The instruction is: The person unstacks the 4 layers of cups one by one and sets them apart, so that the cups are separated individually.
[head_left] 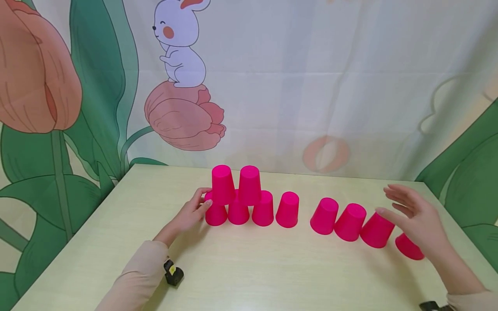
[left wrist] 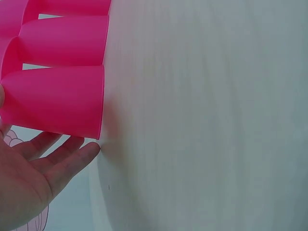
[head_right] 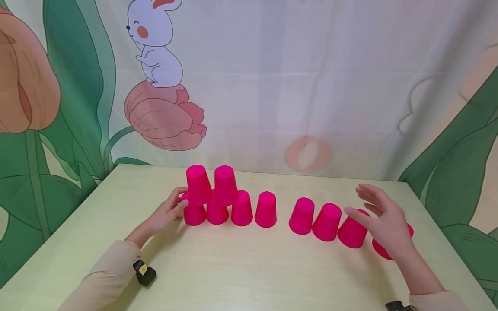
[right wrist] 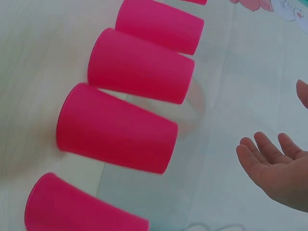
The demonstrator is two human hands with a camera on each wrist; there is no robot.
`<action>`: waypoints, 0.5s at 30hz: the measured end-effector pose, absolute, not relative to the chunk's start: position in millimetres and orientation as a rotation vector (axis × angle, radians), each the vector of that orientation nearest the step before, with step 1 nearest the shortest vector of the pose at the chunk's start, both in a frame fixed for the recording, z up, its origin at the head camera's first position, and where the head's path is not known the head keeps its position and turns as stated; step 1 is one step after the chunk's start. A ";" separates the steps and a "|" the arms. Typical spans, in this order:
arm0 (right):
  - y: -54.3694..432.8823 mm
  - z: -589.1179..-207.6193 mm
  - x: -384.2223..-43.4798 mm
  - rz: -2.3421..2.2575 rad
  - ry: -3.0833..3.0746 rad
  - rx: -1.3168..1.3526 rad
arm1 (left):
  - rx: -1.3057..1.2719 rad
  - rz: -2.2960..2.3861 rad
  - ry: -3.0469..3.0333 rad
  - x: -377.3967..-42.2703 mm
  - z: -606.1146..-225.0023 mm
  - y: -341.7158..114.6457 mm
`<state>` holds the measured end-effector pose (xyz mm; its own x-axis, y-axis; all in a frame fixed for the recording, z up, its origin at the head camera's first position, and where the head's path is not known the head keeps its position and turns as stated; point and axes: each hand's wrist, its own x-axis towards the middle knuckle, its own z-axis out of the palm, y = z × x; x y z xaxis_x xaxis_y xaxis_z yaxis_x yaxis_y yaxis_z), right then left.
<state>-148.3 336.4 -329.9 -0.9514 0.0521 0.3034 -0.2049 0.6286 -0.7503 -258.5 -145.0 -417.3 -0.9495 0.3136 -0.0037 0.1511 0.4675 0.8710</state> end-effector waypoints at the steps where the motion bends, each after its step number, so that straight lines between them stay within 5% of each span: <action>1: 333.2 -329.3 -149.0 1.233 -2.552 0.138 | 0.407 1.489 2.547 -258.6 -417.3 -144.9; 15: 286.7 -321.2 -158.1 1.294 -2.583 0.316 | 0.403 1.476 2.559 -257.6 -416.6 -144.4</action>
